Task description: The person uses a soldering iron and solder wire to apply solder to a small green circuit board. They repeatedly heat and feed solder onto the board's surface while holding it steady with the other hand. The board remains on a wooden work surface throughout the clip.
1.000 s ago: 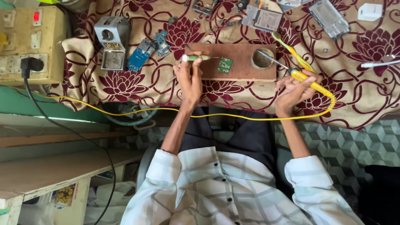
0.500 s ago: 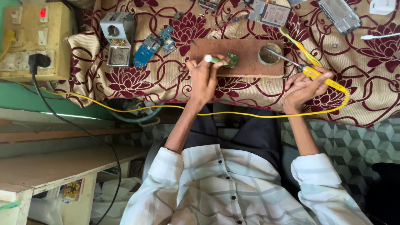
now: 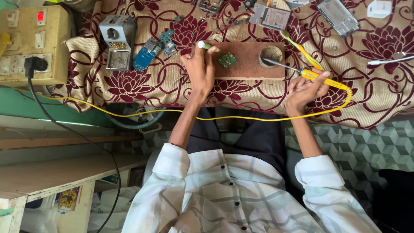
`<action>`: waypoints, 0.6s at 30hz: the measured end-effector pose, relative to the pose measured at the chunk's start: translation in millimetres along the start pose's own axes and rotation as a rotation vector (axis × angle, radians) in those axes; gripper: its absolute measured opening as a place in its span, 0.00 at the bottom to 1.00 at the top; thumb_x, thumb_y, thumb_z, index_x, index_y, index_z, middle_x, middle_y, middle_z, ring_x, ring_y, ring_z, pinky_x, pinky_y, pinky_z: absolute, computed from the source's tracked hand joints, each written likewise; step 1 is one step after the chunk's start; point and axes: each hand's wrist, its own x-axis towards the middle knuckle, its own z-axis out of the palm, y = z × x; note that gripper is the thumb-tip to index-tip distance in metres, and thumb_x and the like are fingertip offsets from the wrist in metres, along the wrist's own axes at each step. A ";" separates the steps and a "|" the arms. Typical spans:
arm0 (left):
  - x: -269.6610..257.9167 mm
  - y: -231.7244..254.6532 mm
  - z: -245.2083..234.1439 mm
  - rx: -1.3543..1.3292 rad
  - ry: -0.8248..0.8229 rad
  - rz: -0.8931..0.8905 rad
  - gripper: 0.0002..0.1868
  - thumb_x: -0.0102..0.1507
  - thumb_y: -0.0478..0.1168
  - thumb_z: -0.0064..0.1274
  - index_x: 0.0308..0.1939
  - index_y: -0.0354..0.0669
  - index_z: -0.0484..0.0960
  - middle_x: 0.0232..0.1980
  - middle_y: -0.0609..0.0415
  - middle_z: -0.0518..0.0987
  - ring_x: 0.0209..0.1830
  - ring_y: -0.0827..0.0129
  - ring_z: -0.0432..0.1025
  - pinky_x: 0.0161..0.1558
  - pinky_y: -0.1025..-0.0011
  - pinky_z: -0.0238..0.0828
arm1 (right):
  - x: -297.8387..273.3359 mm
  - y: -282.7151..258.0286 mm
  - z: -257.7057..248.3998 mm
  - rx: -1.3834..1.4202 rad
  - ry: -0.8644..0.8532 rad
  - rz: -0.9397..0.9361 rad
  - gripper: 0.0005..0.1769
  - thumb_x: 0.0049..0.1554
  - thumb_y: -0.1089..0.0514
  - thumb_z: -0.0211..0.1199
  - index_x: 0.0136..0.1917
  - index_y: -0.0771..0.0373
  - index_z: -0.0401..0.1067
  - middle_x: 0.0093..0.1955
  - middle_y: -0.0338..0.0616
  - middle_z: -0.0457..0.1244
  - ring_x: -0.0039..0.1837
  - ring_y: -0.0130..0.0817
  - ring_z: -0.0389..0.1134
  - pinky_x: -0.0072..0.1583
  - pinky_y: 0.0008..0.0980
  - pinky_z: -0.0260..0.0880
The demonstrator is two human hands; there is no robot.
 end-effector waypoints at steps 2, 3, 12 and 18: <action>1.3 8.9 -7.2 -0.066 -0.054 0.048 0.08 0.73 0.39 0.46 0.52 0.49 0.81 0.32 0.56 0.79 0.29 0.66 0.64 0.51 0.64 0.50 | -2.1 -3.2 3.4 0.024 -0.025 0.017 0.27 0.70 0.36 0.50 0.56 0.65 0.60 0.31 0.43 0.52 0.27 0.35 0.57 0.28 0.33 0.55; 0.8 13.5 -10.8 -0.114 -0.052 0.114 0.07 0.73 0.39 0.47 0.51 0.49 0.81 0.37 0.58 0.82 0.32 0.68 0.66 0.51 0.64 0.49 | -3.0 -5.0 5.3 -0.001 -0.048 0.001 0.26 0.71 0.36 0.49 0.56 0.64 0.59 0.31 0.43 0.52 0.27 0.34 0.56 0.28 0.31 0.53; -20.1 26.5 -20.0 -0.115 -0.104 0.159 0.07 0.71 0.41 0.51 0.48 0.49 0.84 0.48 0.66 0.86 0.49 0.69 0.66 0.54 0.62 0.46 | -7.5 -12.0 13.8 -0.190 -0.184 -0.152 0.21 0.75 0.42 0.45 0.54 0.62 0.55 0.35 0.42 0.51 0.27 0.30 0.53 0.27 0.26 0.52; -25.6 10.4 -14.2 -0.204 -0.065 0.100 0.07 0.72 0.40 0.50 0.50 0.49 0.82 0.48 0.68 0.86 0.47 0.72 0.66 0.55 0.63 0.46 | -2.7 -23.4 15.5 -0.329 -0.207 -0.277 0.21 0.79 0.46 0.46 0.51 0.64 0.54 0.34 0.44 0.51 0.28 0.28 0.50 0.29 0.27 0.53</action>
